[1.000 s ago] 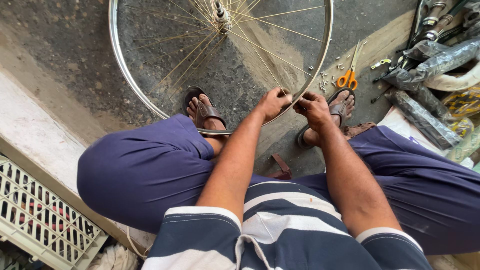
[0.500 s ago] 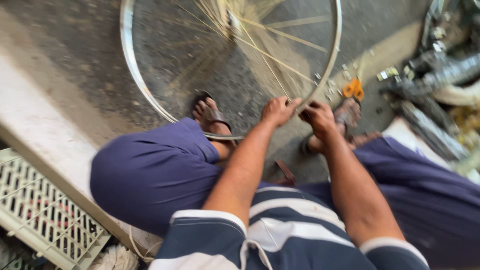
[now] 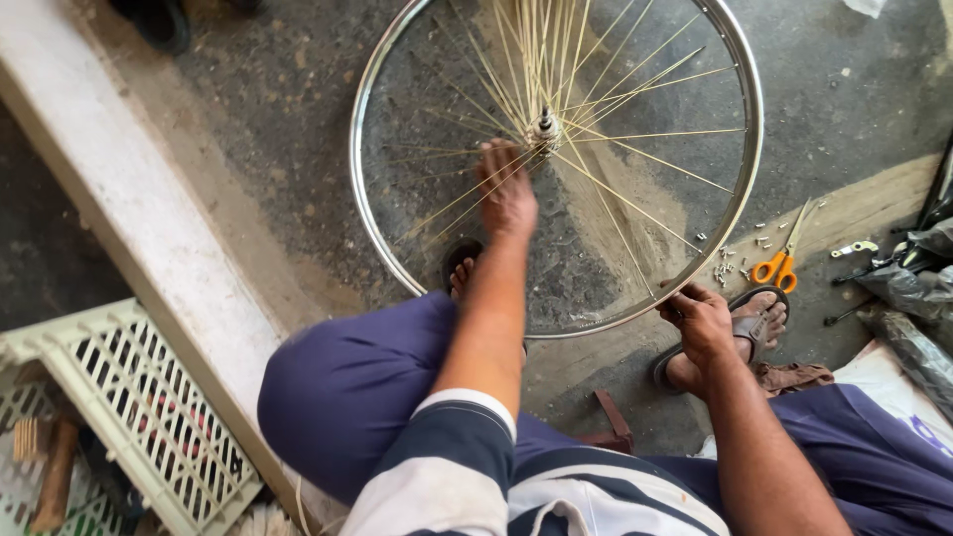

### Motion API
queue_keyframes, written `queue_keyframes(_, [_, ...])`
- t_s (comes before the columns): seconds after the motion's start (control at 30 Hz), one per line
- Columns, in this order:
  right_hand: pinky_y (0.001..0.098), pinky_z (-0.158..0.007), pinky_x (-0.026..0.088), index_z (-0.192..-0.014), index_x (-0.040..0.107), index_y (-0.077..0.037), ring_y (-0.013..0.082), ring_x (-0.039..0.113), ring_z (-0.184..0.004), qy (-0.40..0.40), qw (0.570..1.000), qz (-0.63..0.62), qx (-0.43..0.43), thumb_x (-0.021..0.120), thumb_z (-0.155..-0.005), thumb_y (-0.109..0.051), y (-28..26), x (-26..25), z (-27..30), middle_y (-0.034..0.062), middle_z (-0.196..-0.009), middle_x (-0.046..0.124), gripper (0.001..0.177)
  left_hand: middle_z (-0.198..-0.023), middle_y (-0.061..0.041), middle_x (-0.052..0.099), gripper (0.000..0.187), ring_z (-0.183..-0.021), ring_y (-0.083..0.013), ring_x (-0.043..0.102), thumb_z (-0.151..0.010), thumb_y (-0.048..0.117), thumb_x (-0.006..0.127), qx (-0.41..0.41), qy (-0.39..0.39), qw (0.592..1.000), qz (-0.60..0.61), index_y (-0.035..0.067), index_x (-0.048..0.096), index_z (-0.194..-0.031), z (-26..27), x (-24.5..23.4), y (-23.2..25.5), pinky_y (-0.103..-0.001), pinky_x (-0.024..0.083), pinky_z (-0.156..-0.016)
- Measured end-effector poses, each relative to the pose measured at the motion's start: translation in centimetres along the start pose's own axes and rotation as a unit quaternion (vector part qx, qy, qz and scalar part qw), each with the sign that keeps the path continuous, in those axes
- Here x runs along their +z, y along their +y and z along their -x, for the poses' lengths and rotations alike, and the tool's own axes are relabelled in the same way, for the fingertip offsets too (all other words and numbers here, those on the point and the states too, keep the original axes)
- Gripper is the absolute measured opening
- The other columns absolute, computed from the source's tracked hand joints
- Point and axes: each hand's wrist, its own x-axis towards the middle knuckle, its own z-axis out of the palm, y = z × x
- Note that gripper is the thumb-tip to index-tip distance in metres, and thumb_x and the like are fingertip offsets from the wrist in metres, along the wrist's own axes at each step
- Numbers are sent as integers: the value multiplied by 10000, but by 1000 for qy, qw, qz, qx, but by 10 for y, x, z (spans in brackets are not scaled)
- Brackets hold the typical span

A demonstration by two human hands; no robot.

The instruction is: The person sits on the floor and works on a bicycle wheel, tightening the spokes by hand. They rotate the wheel to access different sections and repeatedly adjust the tension of the spokes using their fingers.

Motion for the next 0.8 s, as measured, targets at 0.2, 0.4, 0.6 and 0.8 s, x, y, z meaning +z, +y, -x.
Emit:
queue_keyframes(0.2, [270,-765,539,-1180,705,1,150,660,-820,-17,1000,-24,1,630,-1001,-82,-23,20,7,57,-956,713,212,-1395,-183,610,410,-1358,-351,534,-1065,238,414,-67,-154,986,-14,90,548,-1423,-29,8,-58,-577,192,-1288])
queue_keyframes(0.4, [281,-740,531,-1162,690,11,162,654,-823,-77,996,-49,-7,632,-1008,-86,-27,53,1,70,-944,694,191,-1004,-196,742,339,-849,-342,744,-1062,175,393,-89,-123,987,55,87,586,-1327,-4,17,-50,-448,600,-704])
queue_keyframes(0.6, [284,-741,518,-1129,681,6,167,654,-821,-94,995,-34,-9,633,-994,-79,-36,59,9,78,-968,713,167,-1208,-181,711,487,-1087,-334,708,-920,437,616,-161,-209,900,348,90,602,-1262,31,-12,62,-471,564,-928])
queue_keyframes(0.8, [299,-772,531,-1141,666,-8,174,664,-841,-95,994,-50,-11,621,-998,-86,-39,55,13,77,-979,705,170,-1318,-196,613,671,-1183,-379,604,-880,500,688,54,-297,908,292,114,511,-1400,31,-38,90,-495,486,-964])
